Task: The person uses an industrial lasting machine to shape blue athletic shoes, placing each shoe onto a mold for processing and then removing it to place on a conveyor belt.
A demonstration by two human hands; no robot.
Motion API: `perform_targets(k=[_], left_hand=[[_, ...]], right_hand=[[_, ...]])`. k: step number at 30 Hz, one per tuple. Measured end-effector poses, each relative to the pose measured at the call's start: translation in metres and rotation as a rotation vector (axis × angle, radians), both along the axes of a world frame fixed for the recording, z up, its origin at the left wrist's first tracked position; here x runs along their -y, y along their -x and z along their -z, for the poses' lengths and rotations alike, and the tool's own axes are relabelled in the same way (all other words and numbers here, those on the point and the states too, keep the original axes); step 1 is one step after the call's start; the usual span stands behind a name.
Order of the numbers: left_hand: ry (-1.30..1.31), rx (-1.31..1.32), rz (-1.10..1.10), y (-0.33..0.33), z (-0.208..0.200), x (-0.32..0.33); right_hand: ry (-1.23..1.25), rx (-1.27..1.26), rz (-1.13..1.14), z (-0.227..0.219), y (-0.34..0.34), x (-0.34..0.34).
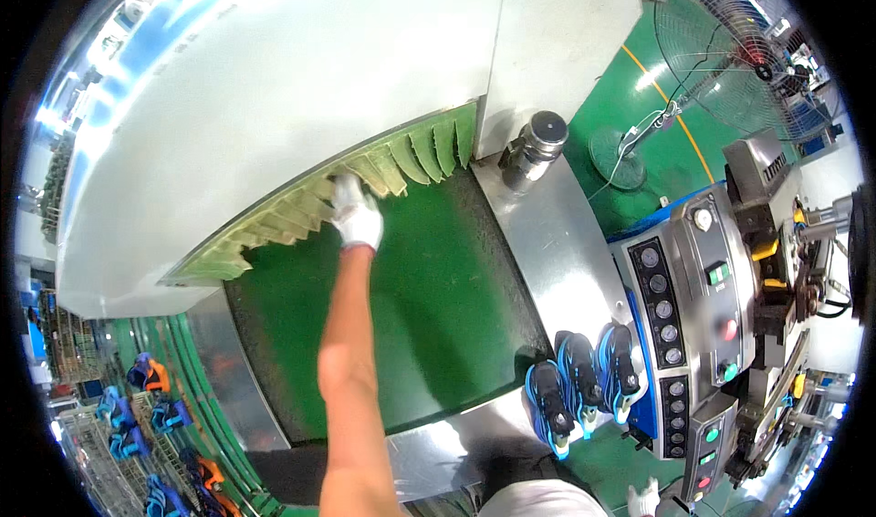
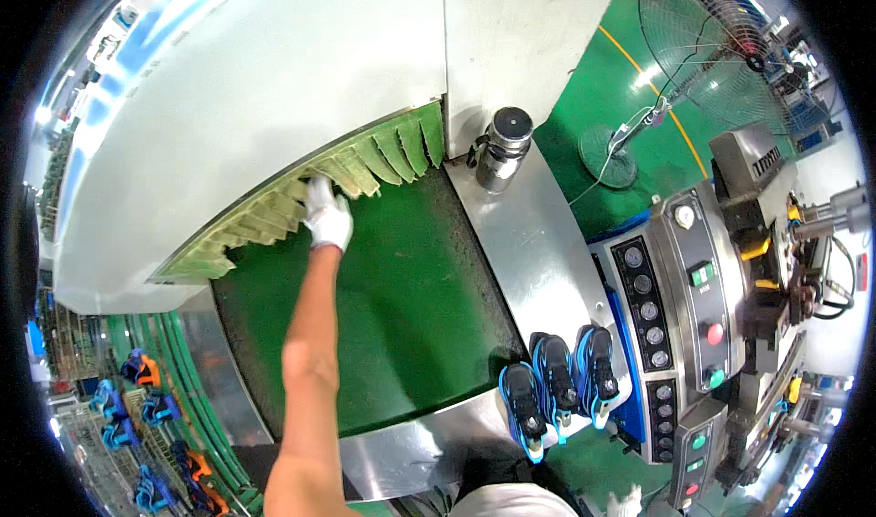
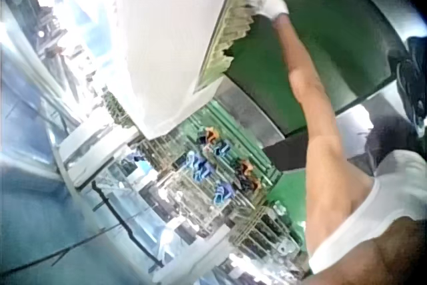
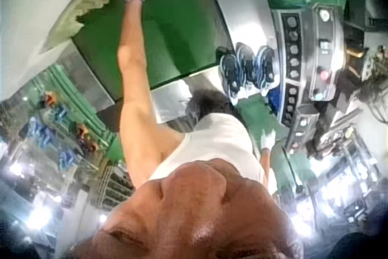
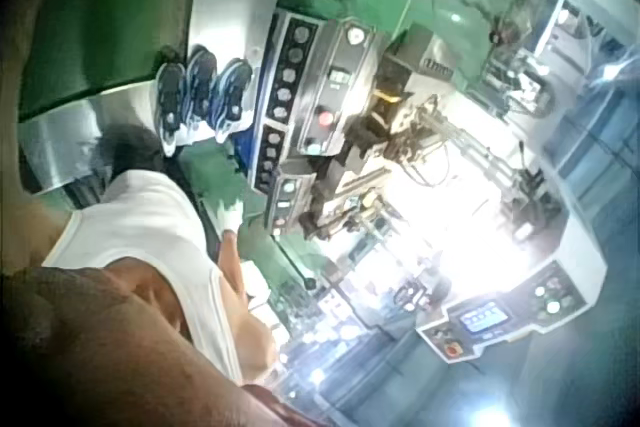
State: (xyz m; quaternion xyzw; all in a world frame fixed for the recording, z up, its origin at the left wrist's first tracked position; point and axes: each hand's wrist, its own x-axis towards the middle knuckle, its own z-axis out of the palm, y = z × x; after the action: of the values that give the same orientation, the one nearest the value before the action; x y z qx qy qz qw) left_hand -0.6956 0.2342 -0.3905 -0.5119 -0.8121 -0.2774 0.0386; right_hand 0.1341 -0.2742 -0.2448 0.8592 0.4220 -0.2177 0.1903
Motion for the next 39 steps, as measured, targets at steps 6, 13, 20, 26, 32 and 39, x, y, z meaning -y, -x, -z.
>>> perform_targets(k=[6, 13, 20, 26, 32, 39], left_hand=[[0.756, 0.047, -0.052, 0.136, -0.011, -0.118], [0.712, 0.085, 0.010, 0.136, 0.084, -0.149], [0.511, -0.071, 0.048, 0.087, 0.114, -0.064], [0.225, 0.542, 0.022, -0.083, -0.010, 0.101], [0.448, 0.618, 0.141, -0.174, -0.048, 0.266], [0.710, 0.403, 0.893, -0.265, -0.213, 0.282]], right_hand=[[0.392, 0.099, 0.080, -0.066, 0.008, 0.050], [0.524, 0.065, 0.146, -0.085, 0.021, 0.065], [0.341, -0.112, 0.059, -0.020, 0.064, -0.058], [-0.132, -0.361, -0.114, -0.018, 0.134, -0.132], [-0.276, -0.684, -0.274, -0.094, 0.215, -0.199], [-0.523, -0.939, -0.880, -0.133, 0.229, -0.231]])
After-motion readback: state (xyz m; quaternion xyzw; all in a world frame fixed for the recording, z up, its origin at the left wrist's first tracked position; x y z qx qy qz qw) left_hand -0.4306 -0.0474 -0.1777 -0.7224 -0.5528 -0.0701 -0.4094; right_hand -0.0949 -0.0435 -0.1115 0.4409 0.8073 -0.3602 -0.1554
